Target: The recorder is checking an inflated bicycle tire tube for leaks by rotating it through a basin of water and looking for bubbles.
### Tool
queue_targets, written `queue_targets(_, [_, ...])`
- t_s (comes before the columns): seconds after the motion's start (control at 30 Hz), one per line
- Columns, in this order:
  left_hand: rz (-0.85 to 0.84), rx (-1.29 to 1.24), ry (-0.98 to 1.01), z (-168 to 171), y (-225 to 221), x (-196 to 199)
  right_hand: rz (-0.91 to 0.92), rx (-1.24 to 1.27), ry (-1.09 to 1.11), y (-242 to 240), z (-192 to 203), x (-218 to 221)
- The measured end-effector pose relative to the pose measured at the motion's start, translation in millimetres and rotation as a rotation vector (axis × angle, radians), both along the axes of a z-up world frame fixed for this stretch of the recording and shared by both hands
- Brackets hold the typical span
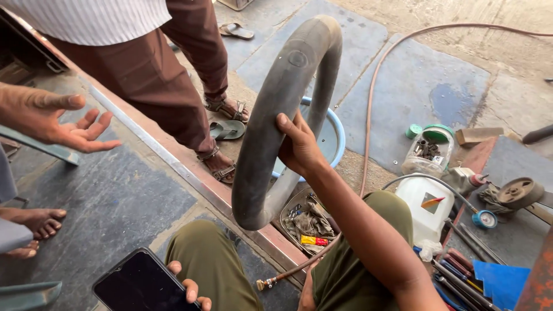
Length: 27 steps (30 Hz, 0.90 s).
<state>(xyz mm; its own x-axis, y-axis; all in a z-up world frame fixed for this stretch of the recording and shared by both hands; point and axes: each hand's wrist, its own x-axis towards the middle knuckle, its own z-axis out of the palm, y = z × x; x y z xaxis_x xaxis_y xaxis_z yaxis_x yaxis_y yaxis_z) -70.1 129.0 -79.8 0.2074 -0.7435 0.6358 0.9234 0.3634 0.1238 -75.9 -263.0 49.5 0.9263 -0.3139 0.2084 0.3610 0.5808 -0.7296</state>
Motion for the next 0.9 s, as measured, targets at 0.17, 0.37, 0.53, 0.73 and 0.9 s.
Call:
queue_targets(0.17, [-0.036,0.009,-0.019,5,-15,4,-0.005,-0.009,-0.017,-3,-3,2])
queue_targets(0.37, [0.022,-0.024,0.070,-14,-16,-4,-0.027,-0.065,0.099,-3,-1,2])
queue_targets(0.53, [0.130,-0.042,0.033,24,-28,-16,-0.014,-0.066,0.087,-2,1,1])
queue_targets(0.73, [0.130,-0.056,0.043,18,-29,-15,-0.029,-0.054,0.084,-2,0,1])
queue_targets(0.9, [-0.079,0.042,-0.025,26,-28,-6,-0.028,-0.047,0.060,-4,1,3])
